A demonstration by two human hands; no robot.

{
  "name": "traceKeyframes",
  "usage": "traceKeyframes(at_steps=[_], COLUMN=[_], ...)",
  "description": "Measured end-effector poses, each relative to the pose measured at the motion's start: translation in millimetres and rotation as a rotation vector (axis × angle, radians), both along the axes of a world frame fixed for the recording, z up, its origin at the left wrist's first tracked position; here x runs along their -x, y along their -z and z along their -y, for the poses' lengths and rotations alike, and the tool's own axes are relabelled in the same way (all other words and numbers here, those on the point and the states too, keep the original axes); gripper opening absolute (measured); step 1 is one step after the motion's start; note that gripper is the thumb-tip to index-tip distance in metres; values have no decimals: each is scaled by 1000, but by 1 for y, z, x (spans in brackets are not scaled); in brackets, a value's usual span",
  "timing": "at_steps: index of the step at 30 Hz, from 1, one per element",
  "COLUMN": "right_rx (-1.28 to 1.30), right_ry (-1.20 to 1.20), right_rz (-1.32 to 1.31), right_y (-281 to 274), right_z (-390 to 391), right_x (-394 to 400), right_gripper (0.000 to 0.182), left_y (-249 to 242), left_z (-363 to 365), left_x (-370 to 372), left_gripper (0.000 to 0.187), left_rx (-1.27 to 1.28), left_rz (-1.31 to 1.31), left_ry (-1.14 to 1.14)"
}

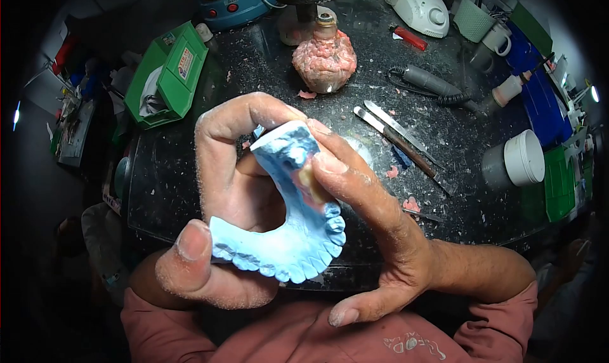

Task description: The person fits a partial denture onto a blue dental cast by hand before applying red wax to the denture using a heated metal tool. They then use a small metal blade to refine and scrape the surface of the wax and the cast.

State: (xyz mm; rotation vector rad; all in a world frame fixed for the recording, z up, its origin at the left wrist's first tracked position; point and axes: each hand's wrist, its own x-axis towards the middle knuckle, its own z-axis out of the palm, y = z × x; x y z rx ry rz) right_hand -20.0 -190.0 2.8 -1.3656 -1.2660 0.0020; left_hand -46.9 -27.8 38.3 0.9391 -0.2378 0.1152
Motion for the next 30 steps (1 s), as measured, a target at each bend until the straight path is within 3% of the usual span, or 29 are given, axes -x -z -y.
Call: traceKeyframes(at_steps=[17, 19, 24, 30], right_rx=[-24, -13, 27, 108], right_ry=[-6, 1, 19, 19], right_rz=[24, 54, 13, 54], right_y=[6, 6, 3, -2], right_z=[1, 1, -1, 3], right_x=[-2, -2, 1, 1], right_gripper=[104, 105, 120, 123], left_y=[-5, -3, 2, 2], left_z=[-3, -5, -7, -10], left_x=[5, 5, 0, -4], left_gripper=[71, 87, 82, 78], left_rx=[-59, 48, 48, -5], left_rz=[10, -14, 4, -35], left_ry=[40, 130, 128, 93])
